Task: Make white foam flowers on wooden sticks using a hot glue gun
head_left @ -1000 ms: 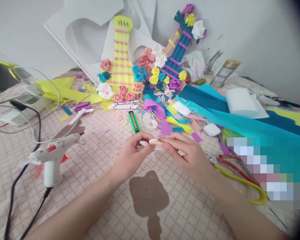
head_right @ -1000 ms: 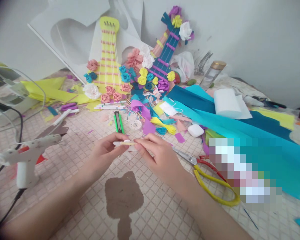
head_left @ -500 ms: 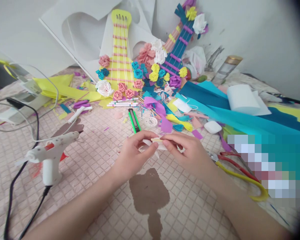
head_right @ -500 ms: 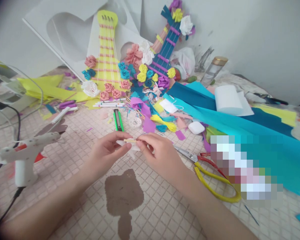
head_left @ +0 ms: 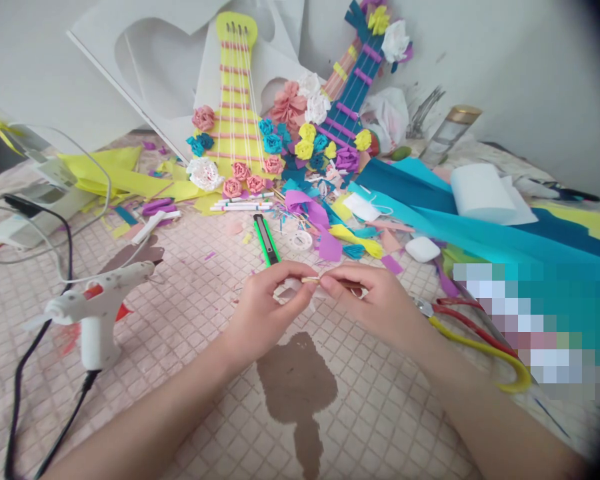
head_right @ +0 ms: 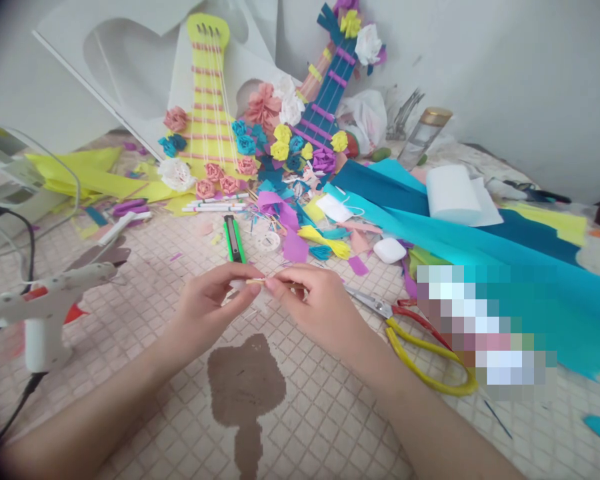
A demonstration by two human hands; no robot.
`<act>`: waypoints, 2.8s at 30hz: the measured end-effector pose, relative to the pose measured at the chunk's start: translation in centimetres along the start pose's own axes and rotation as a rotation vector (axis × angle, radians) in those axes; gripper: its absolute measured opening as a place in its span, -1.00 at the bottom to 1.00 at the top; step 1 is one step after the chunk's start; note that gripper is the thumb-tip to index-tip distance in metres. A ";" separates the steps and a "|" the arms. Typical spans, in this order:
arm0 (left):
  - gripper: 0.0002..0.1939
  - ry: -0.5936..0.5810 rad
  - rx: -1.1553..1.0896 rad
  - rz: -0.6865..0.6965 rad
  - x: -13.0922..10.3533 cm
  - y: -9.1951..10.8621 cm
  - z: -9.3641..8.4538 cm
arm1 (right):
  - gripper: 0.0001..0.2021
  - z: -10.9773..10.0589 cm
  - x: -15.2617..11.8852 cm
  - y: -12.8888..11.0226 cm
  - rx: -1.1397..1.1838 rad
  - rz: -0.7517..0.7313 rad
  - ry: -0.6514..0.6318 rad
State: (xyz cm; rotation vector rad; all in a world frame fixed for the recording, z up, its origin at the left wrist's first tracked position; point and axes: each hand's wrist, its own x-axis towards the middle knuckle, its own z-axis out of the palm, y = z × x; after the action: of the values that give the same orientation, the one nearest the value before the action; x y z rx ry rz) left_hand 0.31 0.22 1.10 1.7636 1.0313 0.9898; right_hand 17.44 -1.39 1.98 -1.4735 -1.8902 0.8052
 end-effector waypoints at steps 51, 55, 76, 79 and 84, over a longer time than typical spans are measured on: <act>-0.91 0.026 0.003 -0.026 0.1 -0.7 0.1 | -0.88 0.5 0.0 0.2 -0.029 -0.092 0.147; -0.84 0.012 -0.059 -0.132 0.2 -0.4 0.0 | -0.91 0.6 -0.1 0.1 -0.004 -0.067 0.199; -0.89 -0.004 -0.171 -0.249 0.5 0.1 -0.2 | -0.90 0.7 -0.3 -0.1 -0.053 -0.056 0.312; -0.89 0.000 -0.193 -0.255 0.5 0.2 -0.1 | -0.93 0.8 -0.3 -0.3 -0.086 -0.095 0.339; -0.87 0.022 -0.227 -0.258 0.5 -0.3 0.1 | -0.94 1.3 -0.4 -0.2 -0.190 -0.193 0.390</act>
State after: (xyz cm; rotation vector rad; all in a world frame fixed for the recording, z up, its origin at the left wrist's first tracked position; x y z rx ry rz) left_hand 0.48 0.71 0.92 1.3989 1.0831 0.9251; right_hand 16.41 -1.95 1.28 -1.4087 -1.8045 0.2314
